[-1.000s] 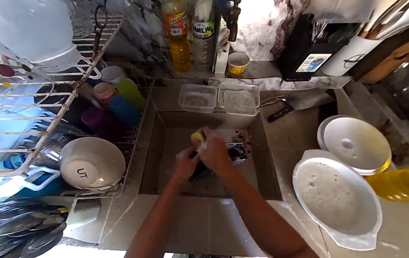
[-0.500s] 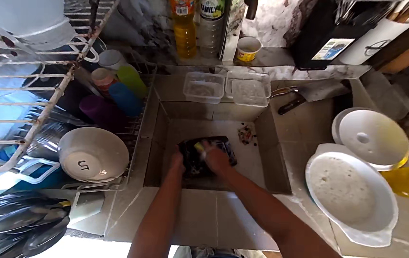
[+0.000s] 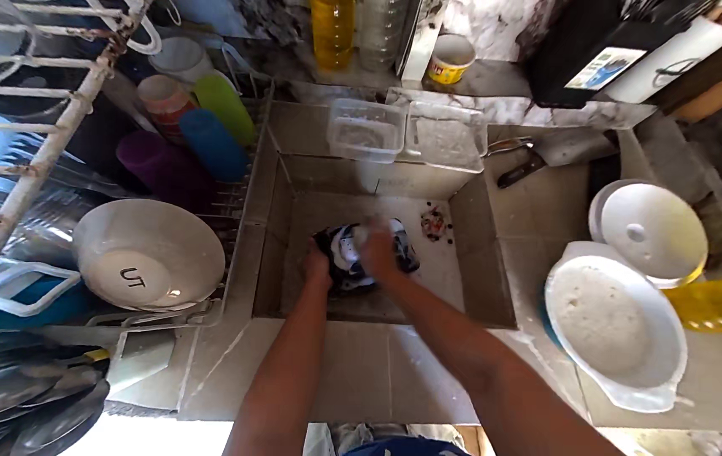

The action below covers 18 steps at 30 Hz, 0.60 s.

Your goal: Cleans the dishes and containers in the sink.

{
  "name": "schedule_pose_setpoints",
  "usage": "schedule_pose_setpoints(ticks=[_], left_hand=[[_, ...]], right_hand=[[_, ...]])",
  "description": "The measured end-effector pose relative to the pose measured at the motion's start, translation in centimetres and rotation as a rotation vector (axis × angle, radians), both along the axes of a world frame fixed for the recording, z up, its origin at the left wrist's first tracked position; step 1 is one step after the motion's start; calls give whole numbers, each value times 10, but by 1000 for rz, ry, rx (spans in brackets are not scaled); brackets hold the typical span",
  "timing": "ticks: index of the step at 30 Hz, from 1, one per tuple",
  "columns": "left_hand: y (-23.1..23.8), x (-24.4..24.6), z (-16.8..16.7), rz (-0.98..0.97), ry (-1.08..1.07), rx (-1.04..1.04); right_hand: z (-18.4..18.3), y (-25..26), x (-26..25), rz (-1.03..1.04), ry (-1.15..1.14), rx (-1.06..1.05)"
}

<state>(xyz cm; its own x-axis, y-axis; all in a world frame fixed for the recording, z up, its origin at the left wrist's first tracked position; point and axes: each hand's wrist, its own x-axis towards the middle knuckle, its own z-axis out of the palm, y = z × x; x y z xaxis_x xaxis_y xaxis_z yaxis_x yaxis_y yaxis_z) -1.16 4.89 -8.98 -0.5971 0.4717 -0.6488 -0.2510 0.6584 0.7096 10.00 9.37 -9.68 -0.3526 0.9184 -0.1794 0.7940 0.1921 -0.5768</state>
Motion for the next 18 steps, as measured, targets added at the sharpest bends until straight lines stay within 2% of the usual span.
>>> schedule_pose_setpoints(ticks=[2,3,5,7,9,10,12,14,16,18], left_hand=[[-5,-10,7,-304,186,-96],[-7,-12,9,-399,238,-121],[-7,-6,9,-226,148,-92],[-2,-1,6,-114,65,-63],[-1,0,6,-128,74,-99],[-1,-2,7,-165,112,-127],[-4,-7,8,-253,195,-149],[-4,-9,3,-186,174,-94],[-2,-8,-2,-32,47,0],[1,-7,-2,64,-35,48]], right_hand=[[11,-43,-25,209,165,44],[16,-55,-19,292,143,1],[0,-42,16,306,16,17],[-14,2,52,166,-122,-74],[-12,27,45,-17,-203,-149],[-10,22,27,-56,-174,-113],[3,-12,-14,-27,-41,-43],[15,-32,-30,74,45,-88],[0,-12,-4,134,-17,-73],[-21,22,43,42,-130,-78]])
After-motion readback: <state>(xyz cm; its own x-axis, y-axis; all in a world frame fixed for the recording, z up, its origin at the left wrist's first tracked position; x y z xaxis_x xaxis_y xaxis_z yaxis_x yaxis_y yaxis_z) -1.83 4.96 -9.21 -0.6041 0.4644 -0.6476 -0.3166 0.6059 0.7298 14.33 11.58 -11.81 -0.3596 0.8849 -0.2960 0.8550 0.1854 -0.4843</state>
